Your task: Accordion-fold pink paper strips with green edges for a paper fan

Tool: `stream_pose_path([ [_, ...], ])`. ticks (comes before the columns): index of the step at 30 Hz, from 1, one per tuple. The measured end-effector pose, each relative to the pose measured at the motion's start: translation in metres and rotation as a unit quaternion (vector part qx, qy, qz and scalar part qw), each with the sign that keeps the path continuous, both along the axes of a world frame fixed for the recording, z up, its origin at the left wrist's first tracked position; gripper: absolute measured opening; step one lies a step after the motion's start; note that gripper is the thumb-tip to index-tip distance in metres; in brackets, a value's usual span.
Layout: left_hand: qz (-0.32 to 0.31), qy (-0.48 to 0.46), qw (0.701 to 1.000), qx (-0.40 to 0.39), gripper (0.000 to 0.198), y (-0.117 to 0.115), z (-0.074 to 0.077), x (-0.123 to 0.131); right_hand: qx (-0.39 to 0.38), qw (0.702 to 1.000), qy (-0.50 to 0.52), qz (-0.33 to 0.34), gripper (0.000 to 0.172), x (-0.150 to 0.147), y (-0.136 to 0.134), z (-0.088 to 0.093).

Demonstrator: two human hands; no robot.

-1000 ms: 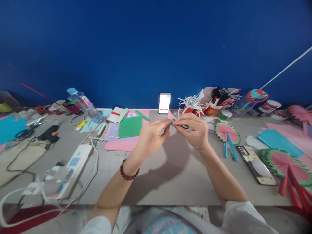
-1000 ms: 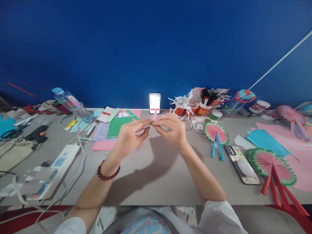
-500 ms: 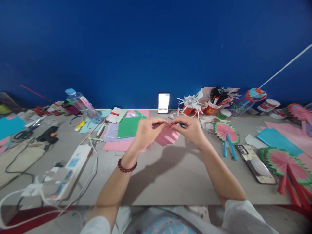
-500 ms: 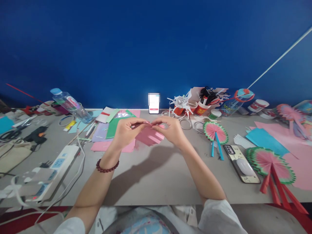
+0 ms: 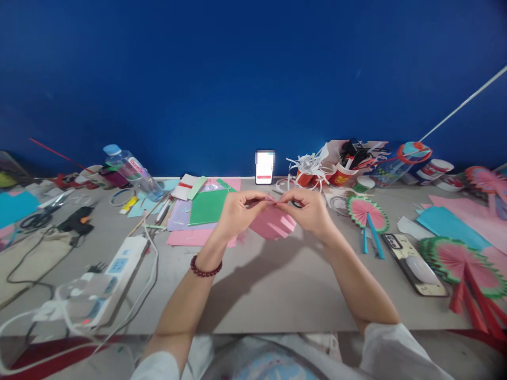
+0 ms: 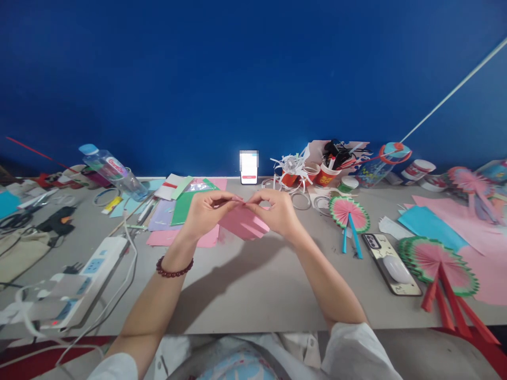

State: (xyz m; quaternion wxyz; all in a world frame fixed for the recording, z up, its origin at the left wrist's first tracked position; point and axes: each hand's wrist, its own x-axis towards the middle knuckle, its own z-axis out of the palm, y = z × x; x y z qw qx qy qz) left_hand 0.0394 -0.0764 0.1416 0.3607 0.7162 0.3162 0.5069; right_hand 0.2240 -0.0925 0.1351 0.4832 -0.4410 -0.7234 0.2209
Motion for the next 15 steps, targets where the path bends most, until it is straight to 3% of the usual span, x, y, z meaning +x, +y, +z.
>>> stream_pose_path([
  [7, -0.025, 0.031, 0.999, -0.010, 0.014, 0.006, -0.002, -0.001, 0.014, 1.000, -0.018, 0.012, 0.011, -0.005, -0.004, 0.002],
  [15, 0.008, 0.014, 1.000, 0.003, 0.011, 0.015, -0.003, -0.011, -0.119, 0.991, 0.014, 0.064, 0.014, 0.003, 0.008, -0.006],
])
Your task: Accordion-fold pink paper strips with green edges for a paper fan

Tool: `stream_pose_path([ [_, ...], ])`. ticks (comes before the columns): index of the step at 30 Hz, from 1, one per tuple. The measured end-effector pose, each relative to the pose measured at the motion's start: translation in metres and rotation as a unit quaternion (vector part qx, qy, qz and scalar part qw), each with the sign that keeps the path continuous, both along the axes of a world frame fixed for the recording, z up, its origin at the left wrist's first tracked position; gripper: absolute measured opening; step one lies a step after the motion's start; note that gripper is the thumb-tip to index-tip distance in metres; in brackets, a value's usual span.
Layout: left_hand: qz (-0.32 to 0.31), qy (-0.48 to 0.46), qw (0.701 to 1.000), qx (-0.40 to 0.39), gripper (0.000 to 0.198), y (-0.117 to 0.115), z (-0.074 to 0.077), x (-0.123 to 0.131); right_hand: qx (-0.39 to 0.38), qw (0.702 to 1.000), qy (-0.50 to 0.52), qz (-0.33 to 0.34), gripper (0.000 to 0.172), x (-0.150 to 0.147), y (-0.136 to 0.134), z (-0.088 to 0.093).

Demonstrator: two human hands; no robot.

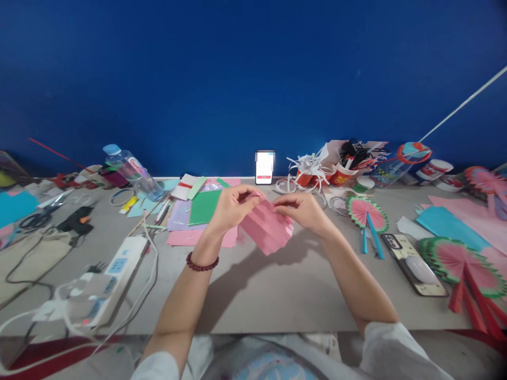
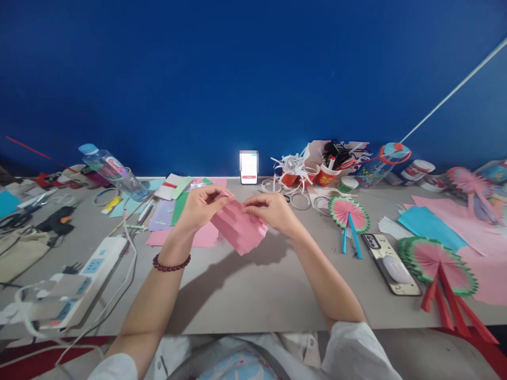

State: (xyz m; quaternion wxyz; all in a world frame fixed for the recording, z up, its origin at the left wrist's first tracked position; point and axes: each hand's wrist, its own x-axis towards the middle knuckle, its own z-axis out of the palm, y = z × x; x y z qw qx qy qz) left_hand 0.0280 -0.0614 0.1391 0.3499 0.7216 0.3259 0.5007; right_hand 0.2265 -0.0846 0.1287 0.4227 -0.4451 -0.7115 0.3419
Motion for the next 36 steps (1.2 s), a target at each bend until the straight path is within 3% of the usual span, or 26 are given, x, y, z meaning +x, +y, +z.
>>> stream_pose_path([
  [8, -0.003, -0.008, 1.000, 0.013, 0.011, -0.001, 0.002, -0.001, 0.000, 1.000, 0.013, -0.010, 0.015, 0.000, -0.002, 0.001],
  [16, 0.024, 0.013, 0.999, -0.034, 0.010, -0.006, 0.007, 0.000, -0.002, 1.000, -0.004, -0.026, 0.013, -0.003, -0.002, 0.001],
  [20, 0.009, 0.047, 0.998, -0.047, 0.009, -0.006, 0.006, -0.002, 0.040, 0.997, -0.046, -0.036, 0.009, -0.007, -0.005, 0.003],
  [24, -0.035, 0.088, 0.992, -0.078, 0.020, -0.005, 0.005, -0.002, 0.090, 0.991, -0.085, -0.042, 0.012, -0.011, -0.009, 0.006],
  [26, -0.028, 0.092, 0.991, -0.088, 0.022, -0.004, 0.005, -0.002, 0.104, 0.990, -0.086, -0.047, 0.014, -0.012, -0.010, 0.007],
  [31, 0.023, 0.059, 0.995, -0.079, 0.025, -0.001, 0.003, -0.004, 0.063, 0.994, -0.081, -0.038, 0.010, -0.006, -0.008, 0.009],
  [36, 0.025, 0.047, 0.996, -0.076, 0.027, 0.000, 0.003, -0.005, 0.032, 0.996, -0.075, -0.038, 0.009, 0.001, -0.004, 0.009],
])
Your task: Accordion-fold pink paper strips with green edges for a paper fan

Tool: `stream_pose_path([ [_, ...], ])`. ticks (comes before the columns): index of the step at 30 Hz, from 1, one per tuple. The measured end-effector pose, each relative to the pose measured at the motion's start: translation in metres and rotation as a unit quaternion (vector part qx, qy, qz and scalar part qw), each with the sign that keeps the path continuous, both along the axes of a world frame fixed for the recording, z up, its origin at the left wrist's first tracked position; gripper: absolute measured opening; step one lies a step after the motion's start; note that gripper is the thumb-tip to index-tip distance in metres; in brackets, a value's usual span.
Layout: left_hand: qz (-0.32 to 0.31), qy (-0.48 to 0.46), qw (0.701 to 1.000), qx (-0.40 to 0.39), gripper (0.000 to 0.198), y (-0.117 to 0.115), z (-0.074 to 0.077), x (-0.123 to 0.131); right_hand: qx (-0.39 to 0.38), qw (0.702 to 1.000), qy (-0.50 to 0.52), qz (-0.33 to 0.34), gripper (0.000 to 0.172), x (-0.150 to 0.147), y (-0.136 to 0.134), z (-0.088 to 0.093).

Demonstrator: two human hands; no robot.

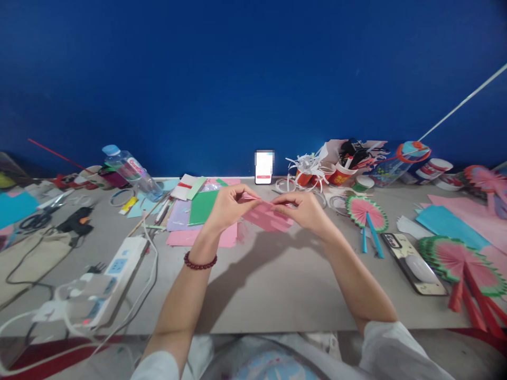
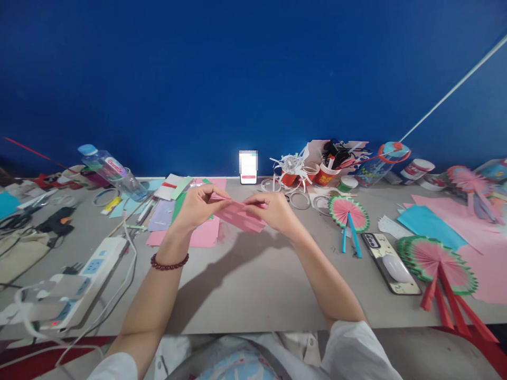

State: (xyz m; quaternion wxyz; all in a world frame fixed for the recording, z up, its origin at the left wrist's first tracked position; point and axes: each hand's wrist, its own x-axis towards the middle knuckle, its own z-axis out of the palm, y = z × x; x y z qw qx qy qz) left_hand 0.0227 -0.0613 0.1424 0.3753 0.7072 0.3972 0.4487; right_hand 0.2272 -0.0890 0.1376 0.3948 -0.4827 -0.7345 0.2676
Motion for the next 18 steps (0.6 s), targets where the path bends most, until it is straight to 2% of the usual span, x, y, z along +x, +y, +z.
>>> stream_pose_path([
  [11, -0.011, -0.007, 1.000, 0.000, 0.025, -0.0028, 0.0016, 0.0005, 0.033, 0.999, 0.006, -0.009, 0.009, -0.0035, -0.0009, -0.0004],
  [14, -0.026, 0.035, 0.999, 0.014, 0.019, -0.0032, 0.0017, -0.0010, 0.067, 0.998, -0.015, -0.009, 0.011, -0.0057, -0.0025, -0.0016],
  [18, -0.035, 0.142, 0.985, 0.095, 0.008, -0.0060, 0.0020, -0.0021, 0.124, 0.990, -0.073, -0.012, 0.015, -0.0094, -0.0024, -0.0073],
])
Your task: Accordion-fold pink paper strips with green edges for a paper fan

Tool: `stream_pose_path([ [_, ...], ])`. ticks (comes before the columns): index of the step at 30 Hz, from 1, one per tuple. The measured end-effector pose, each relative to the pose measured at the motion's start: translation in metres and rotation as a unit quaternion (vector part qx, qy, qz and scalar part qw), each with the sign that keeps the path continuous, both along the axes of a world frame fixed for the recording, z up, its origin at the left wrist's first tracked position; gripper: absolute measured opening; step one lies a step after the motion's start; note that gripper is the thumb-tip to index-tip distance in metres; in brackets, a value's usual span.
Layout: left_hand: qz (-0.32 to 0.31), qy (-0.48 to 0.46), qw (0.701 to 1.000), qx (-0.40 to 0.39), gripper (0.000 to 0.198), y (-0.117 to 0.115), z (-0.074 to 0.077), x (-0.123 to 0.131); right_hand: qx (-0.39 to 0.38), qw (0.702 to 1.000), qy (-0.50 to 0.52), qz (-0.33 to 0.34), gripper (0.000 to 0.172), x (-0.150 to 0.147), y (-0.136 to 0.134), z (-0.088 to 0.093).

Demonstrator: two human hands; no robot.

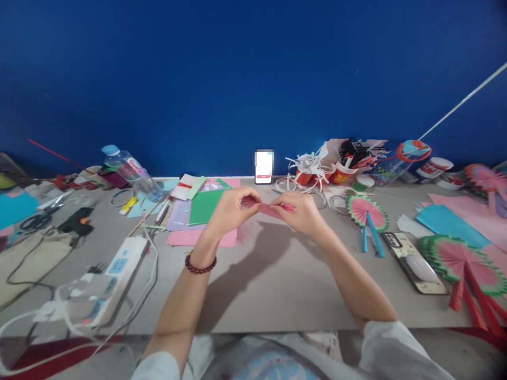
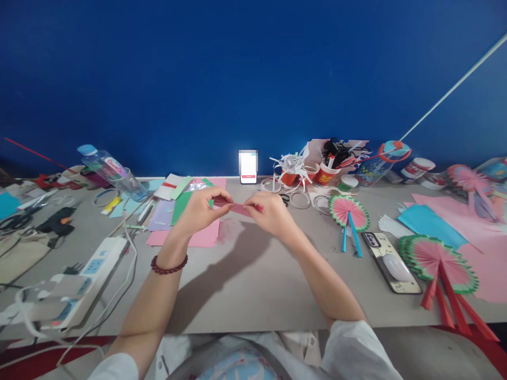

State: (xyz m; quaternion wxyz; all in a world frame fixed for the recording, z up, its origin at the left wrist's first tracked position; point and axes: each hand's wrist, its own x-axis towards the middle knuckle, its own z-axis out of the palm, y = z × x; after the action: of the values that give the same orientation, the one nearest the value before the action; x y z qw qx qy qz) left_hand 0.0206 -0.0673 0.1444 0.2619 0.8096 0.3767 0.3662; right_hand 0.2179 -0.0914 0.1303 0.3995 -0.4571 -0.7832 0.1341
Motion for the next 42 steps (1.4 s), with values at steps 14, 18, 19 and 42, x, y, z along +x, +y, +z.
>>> stream_pose_path([
  [14, 0.025, 0.117, 0.986, 0.112, 0.031, 0.006, -0.007, 0.002, -0.039, 0.999, -0.033, 0.012, 0.013, 0.004, 0.009, -0.003],
  [18, 0.032, 0.128, 0.984, 0.117, 0.029, 0.009, -0.009, 0.002, -0.040, 0.999, -0.032, 0.004, 0.011, 0.006, 0.013, -0.007],
  [19, 0.032, 0.131, 0.984, 0.118, 0.029, 0.009, -0.010, 0.001, -0.040, 0.999, -0.032, 0.004, 0.011, 0.006, 0.014, -0.008],
  [42, 0.027, 0.176, 0.973, 0.148, 0.029, 0.013, -0.019, 0.005, -0.061, 0.997, -0.042, 0.025, 0.012, 0.009, 0.016, -0.007],
])
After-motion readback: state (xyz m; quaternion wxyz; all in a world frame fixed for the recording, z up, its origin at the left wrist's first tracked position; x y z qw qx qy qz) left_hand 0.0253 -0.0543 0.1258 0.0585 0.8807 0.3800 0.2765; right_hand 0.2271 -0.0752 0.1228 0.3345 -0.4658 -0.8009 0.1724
